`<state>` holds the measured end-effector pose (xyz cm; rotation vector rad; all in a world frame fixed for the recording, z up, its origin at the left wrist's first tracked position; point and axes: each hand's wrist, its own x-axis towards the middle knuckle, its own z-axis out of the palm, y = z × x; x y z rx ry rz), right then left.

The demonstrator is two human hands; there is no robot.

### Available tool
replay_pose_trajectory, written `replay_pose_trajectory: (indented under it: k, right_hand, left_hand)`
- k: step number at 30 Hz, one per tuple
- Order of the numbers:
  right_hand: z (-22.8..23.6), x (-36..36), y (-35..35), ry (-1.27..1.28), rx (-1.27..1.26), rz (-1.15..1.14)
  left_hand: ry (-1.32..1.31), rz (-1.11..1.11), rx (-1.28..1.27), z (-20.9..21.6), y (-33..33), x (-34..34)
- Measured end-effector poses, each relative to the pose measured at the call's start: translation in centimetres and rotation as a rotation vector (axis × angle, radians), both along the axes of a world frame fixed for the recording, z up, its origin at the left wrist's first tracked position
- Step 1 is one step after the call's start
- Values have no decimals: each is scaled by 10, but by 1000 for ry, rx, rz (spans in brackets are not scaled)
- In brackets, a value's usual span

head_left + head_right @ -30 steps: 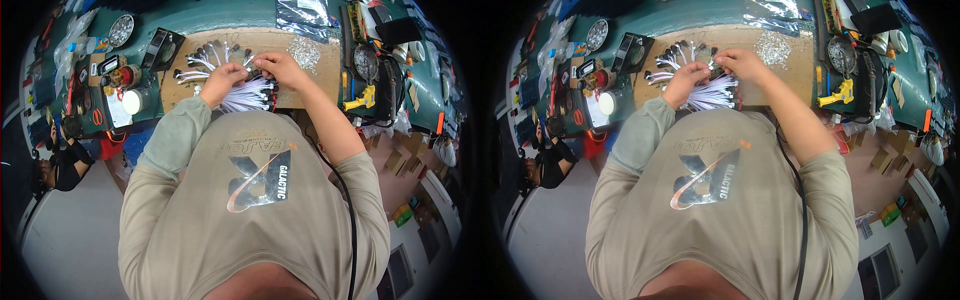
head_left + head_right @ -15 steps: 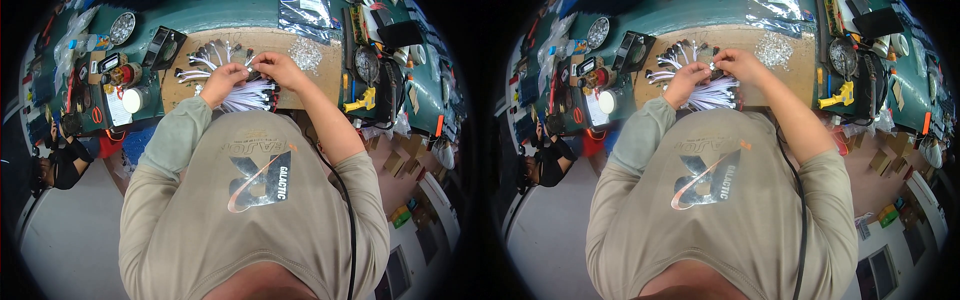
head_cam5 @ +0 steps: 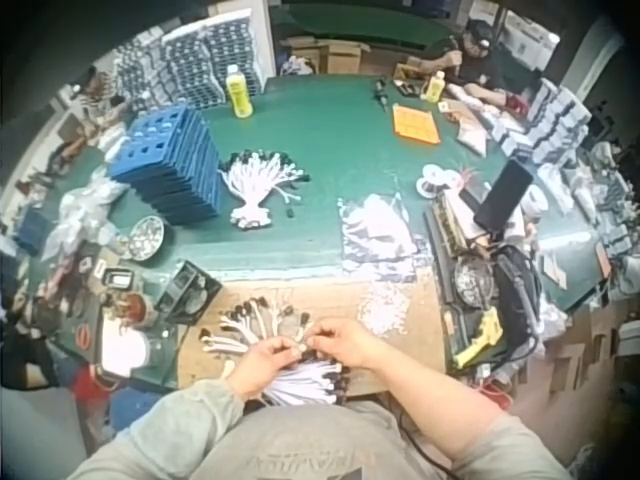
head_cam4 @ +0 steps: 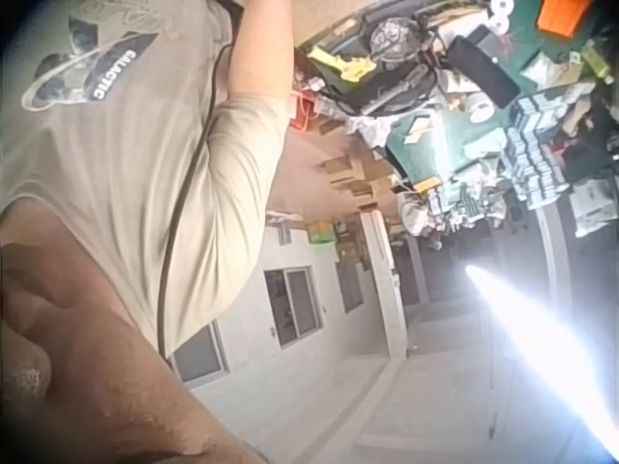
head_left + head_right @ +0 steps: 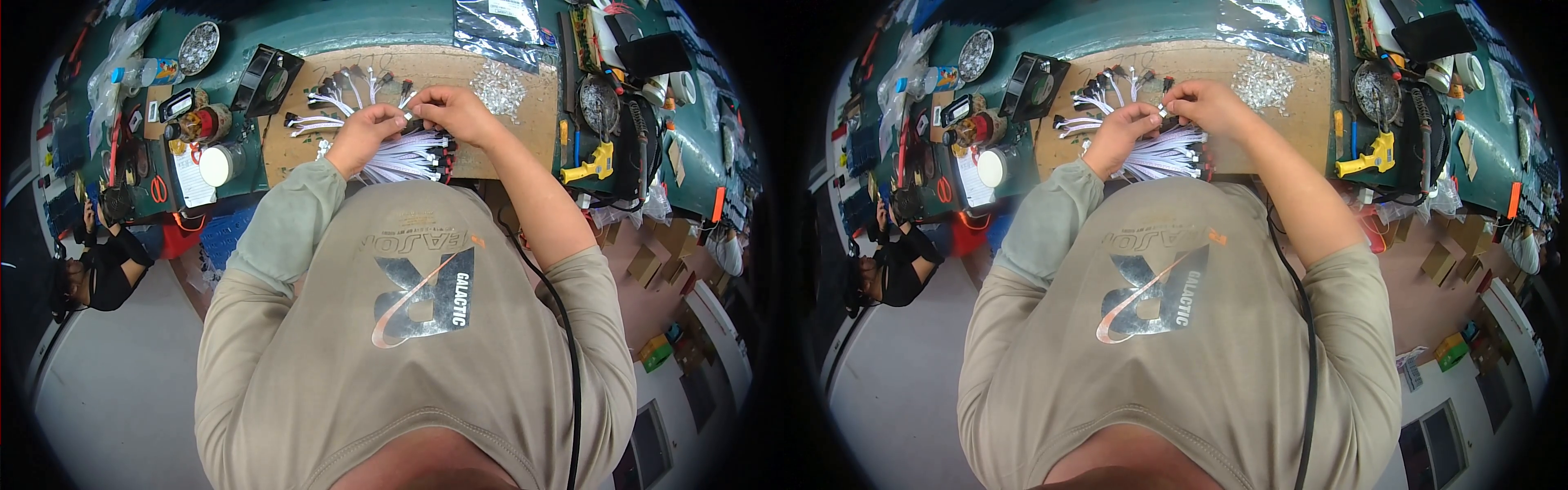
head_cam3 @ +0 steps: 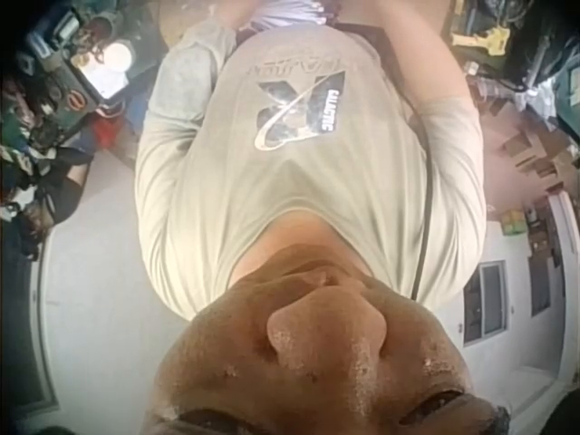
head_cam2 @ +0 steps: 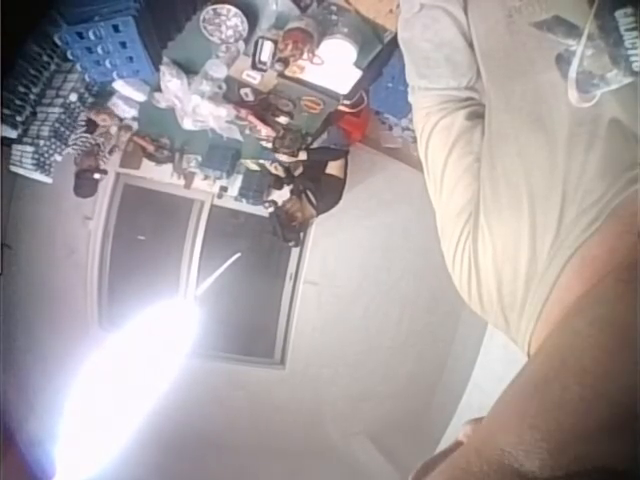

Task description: The person assembles small connectors and small components onto bundles of wiring harnesses by hand at a factory workbench.

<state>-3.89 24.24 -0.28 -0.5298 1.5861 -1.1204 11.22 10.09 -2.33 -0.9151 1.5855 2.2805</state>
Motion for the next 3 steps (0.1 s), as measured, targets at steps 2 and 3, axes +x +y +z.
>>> replay_pose_trajectory:
  k: [2,3]
  right_hand:
    - [1,0,0,7,19,12]
    - [2,-1,0,0,28,12]
  left_hand:
    - [-5,-12,-15,1,0,0]
    - [-7,-14,-17,2,0,0]
